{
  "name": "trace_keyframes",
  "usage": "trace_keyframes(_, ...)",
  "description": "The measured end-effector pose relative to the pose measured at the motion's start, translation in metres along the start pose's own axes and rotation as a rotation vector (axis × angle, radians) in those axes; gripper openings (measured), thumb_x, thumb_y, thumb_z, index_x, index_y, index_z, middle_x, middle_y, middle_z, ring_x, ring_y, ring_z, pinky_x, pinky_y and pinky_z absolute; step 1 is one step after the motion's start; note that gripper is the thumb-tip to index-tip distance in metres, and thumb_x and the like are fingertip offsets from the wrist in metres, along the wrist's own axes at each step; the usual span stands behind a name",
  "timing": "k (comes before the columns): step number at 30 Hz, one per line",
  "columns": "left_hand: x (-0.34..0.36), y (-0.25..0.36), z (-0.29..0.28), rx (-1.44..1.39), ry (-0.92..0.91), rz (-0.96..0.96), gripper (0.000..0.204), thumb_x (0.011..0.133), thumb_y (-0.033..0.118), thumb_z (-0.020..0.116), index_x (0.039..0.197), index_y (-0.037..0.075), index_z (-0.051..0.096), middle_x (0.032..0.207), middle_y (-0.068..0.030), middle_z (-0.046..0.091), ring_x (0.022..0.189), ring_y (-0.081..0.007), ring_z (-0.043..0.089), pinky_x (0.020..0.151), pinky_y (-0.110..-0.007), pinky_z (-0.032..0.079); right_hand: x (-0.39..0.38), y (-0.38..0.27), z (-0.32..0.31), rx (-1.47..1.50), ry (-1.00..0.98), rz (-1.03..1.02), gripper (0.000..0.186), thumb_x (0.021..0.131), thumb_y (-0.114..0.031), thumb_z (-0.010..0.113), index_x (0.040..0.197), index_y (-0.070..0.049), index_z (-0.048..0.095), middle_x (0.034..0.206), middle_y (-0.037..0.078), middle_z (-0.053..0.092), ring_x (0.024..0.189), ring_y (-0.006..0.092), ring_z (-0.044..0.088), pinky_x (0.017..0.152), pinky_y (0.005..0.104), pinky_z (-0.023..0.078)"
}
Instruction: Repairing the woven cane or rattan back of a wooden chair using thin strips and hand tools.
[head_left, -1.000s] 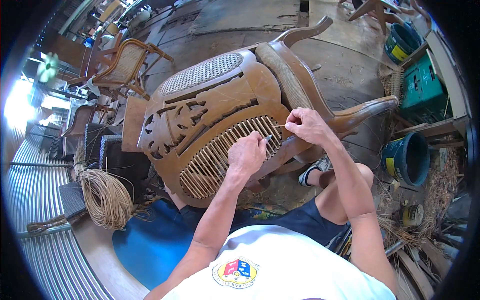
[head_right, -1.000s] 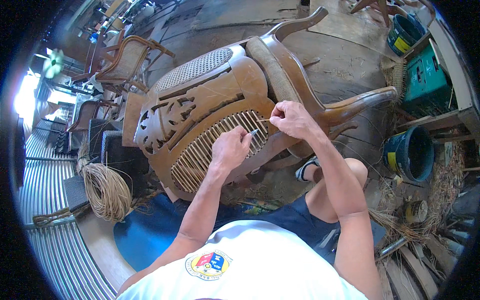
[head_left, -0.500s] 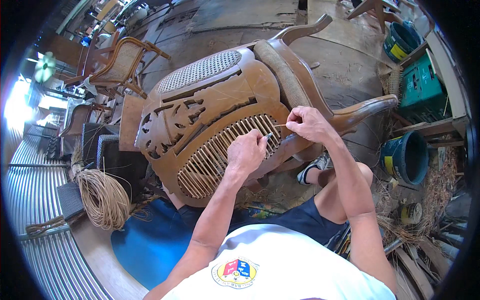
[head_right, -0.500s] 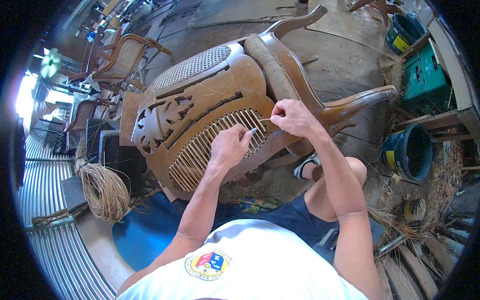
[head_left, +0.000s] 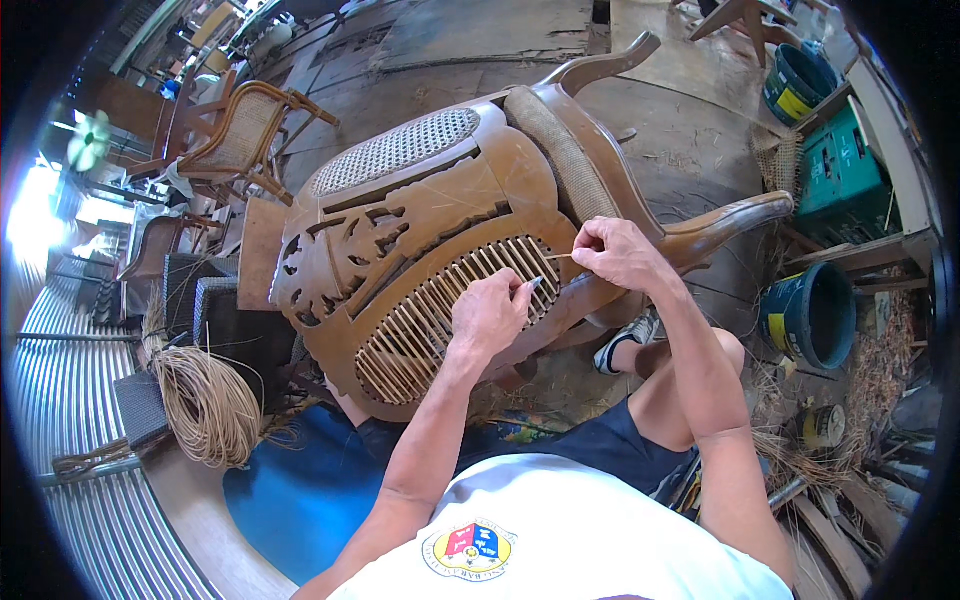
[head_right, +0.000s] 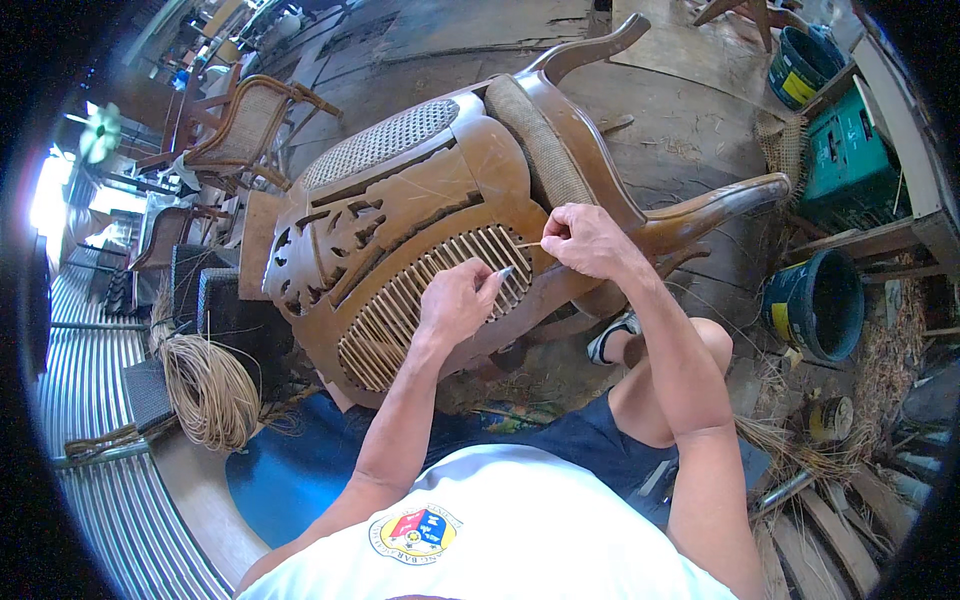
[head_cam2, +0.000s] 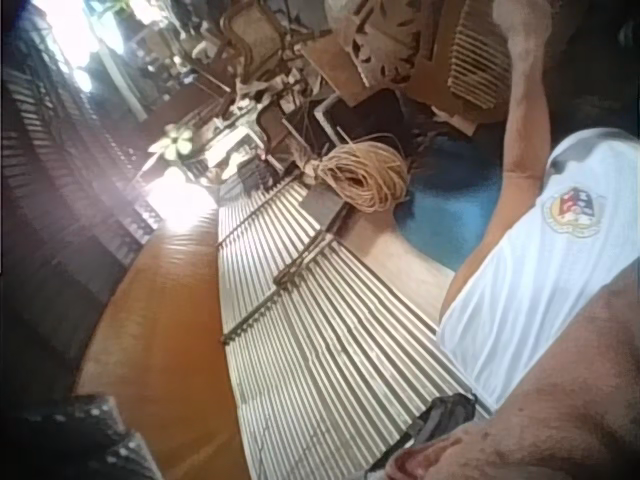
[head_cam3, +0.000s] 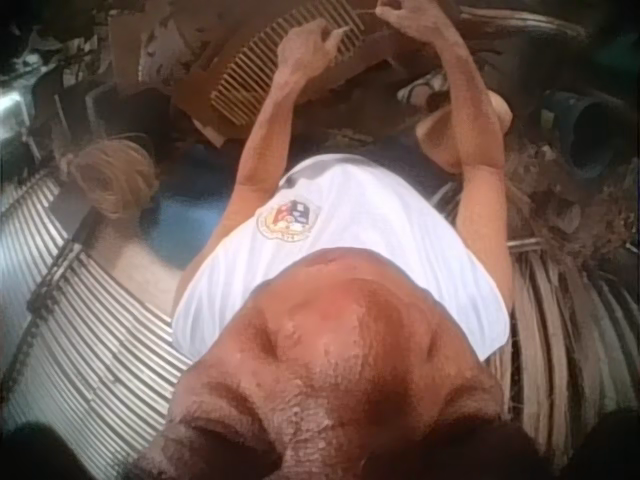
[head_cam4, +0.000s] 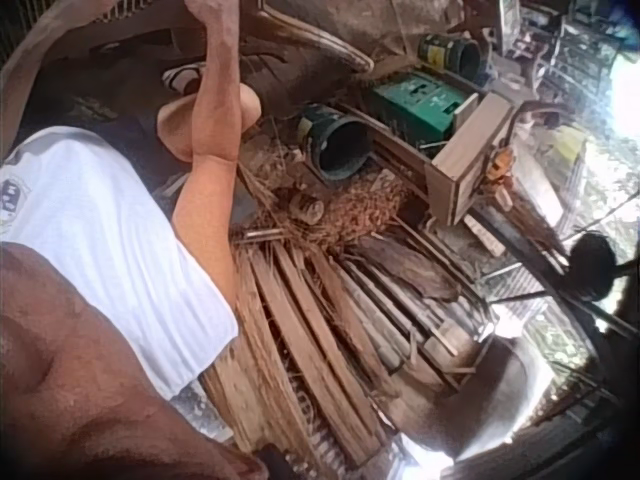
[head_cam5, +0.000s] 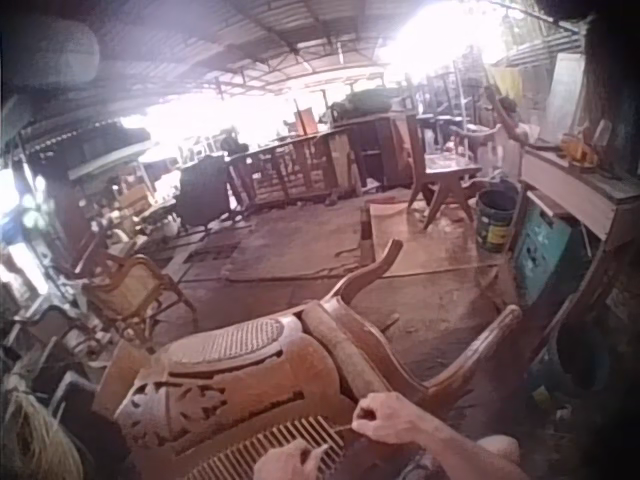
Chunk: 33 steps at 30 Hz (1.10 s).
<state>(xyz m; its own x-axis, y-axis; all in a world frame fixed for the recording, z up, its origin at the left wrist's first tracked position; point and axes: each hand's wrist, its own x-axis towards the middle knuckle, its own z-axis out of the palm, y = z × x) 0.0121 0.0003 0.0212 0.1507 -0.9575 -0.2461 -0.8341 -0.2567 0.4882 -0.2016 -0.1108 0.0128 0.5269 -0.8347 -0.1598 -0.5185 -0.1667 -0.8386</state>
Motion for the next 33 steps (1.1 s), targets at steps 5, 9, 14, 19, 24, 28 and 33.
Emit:
trace_keyframes(5,-0.001,0.0,-0.001,-0.009,-0.01,-0.014,0.031,0.098,0.035,0.065,0.104,0.006,0.074,0.094,-0.0207,0.076,0.093,-0.0403,0.072,0.084,-0.05,0.056,-0.002,-0.001,-0.001,0.008,-0.015,0.003,0.019,0.089,-0.015,0.07,0.095,0.003,0.071,0.085,0.013,0.07,0.081,0.0213,0.066,0.078,0.0357,0.054)
trace_keyframes(9,0.0,-0.001,0.001,0.004,0.001,0.005,0.032,0.098,0.036,0.066,0.102,0.006,0.075,0.09,-0.0195,0.075,0.089,-0.0377,0.073,0.081,-0.048,0.056,-0.002,-0.001,-0.001,0.004,-0.027,0.008,0.02,0.089,-0.015,0.07,0.095,0.003,0.071,0.086,0.013,0.07,0.082,0.022,0.066,0.079,0.0363,0.054)
trace_keyframes(14,0.004,-0.001,0.004,0.001,0.031,0.021,0.034,0.097,0.037,0.067,0.101,0.005,0.075,0.087,-0.0189,0.075,0.085,-0.0365,0.074,0.078,-0.046,0.055,-0.002,-0.003,0.0,0.011,-0.031,0.02,0.019,0.089,-0.015,0.07,0.094,0.003,0.071,0.087,0.013,0.07,0.082,0.0222,0.066,0.079,0.0366,0.054)
trace_keyframes(19,0.006,0.008,0.006,0.023,0.011,0.027,0.031,0.098,0.034,0.065,0.101,0.004,0.072,0.089,-0.0196,0.074,0.09,-0.0389,0.072,0.081,-0.048,0.054,-0.002,0.003,0.004,-0.057,-0.025,-0.052,0.018,0.088,-0.014,0.07,0.093,0.003,0.071,0.087,0.015,0.069,0.082,0.0244,0.066,0.078,0.0374,0.054)
trace_keyframes(24,-0.001,0.008,0.014,-0.024,0.06,0.065,0.026,0.1,0.03,0.063,0.103,0.004,0.069,0.095,-0.0198,0.073,0.095,-0.0395,0.07,0.084,-0.049,0.053,-0.002,0.007,0.014,-0.108,-0.026,-0.107,0.017,0.086,-0.013,0.069,0.091,0.003,0.071,0.087,0.017,0.068,0.082,0.0278,0.066,0.078,0.0383,0.053)
trace_keyframes(28,-0.005,0.009,0.017,-0.035,0.072,0.056,0.024,0.101,0.028,0.062,0.103,0.004,0.067,0.097,-0.0191,0.072,0.097,-0.0395,0.069,0.085,-0.049,0.052,-0.004,0.012,0.023,-0.152,-0.03,-0.161,0.016,0.085,-0.012,0.069,0.09,0.003,0.072,0.088,0.017,0.068,0.081,0.0294,0.066,0.077,0.039,0.054)
trace_keyframes(33,-0.006,0.007,0.02,-0.048,0.09,0.062,0.023,0.101,0.027,0.062,0.102,0.004,0.066,0.096,-0.0185,0.072,0.096,-0.0395,0.069,0.085,-0.049,0.052,-0.003,0.009,0.018,-0.133,-0.018,-0.114,0.016,0.085,-0.012,0.069,0.09,0.003,0.071,0.088,0.017,0.068,0.08,0.029,0.066,0.076,0.0391,0.054)
